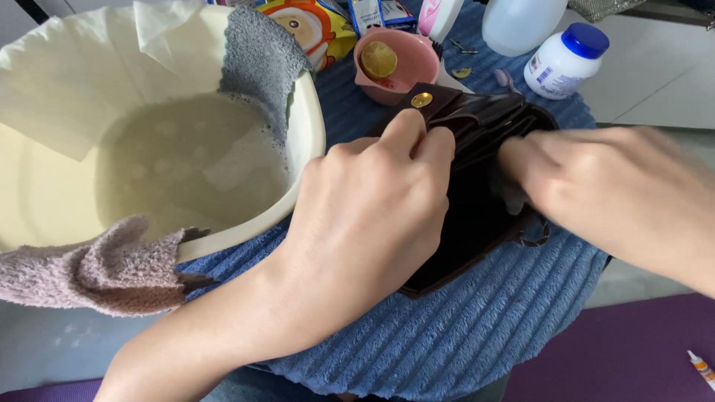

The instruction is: Polishing a brown leather bag using a cloth and cleaning solution at a finishing station.

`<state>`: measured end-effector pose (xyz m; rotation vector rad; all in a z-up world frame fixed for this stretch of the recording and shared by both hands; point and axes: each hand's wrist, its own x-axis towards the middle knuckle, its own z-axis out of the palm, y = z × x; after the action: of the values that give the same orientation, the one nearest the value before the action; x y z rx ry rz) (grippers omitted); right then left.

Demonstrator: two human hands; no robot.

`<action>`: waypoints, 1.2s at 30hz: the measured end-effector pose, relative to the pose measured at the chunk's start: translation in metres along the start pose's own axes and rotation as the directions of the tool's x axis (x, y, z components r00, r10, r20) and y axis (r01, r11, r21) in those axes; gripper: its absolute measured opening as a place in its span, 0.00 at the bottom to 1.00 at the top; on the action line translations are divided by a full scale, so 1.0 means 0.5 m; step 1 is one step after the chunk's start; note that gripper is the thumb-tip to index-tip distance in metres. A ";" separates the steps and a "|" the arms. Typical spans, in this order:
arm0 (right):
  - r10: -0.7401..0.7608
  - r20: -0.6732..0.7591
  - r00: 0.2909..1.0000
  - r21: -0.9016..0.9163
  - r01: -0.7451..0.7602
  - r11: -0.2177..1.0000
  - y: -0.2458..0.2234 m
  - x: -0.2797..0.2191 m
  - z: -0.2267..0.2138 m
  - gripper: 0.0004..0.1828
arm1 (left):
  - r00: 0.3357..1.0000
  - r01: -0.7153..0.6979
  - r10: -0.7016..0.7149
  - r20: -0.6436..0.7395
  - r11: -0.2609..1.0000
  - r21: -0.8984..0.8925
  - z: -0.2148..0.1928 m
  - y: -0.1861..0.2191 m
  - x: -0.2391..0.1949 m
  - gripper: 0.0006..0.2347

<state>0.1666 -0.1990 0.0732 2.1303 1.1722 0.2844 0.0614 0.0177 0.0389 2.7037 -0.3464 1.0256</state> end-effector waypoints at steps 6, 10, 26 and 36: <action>-0.030 0.582 0.813 0.289 -0.173 0.941 -0.026 0.042 -0.067 0.09 | 1.000 -0.004 0.006 0.023 0.996 -0.094 -0.014 0.015 0.001 0.04; -0.176 0.419 0.891 0.344 0.024 0.939 -0.024 0.027 -0.018 0.10 | 0.992 0.035 -0.010 0.124 0.979 -0.200 0.002 -0.017 0.011 0.12; -0.177 -0.494 0.851 0.149 0.283 0.948 0.001 -0.021 -0.078 0.16 | 0.986 0.095 -0.070 0.154 0.981 -0.167 0.011 0.004 0.013 0.09; -0.348 0.458 0.818 0.517 0.073 0.853 -0.025 0.054 -0.123 0.24 | 0.990 0.063 -0.043 0.131 0.986 -0.157 0.014 0.004 0.011 0.09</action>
<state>0.1438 -0.1441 0.1074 2.2230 1.1993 -0.7559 0.0691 0.0130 0.0380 2.6236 -0.3607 0.7767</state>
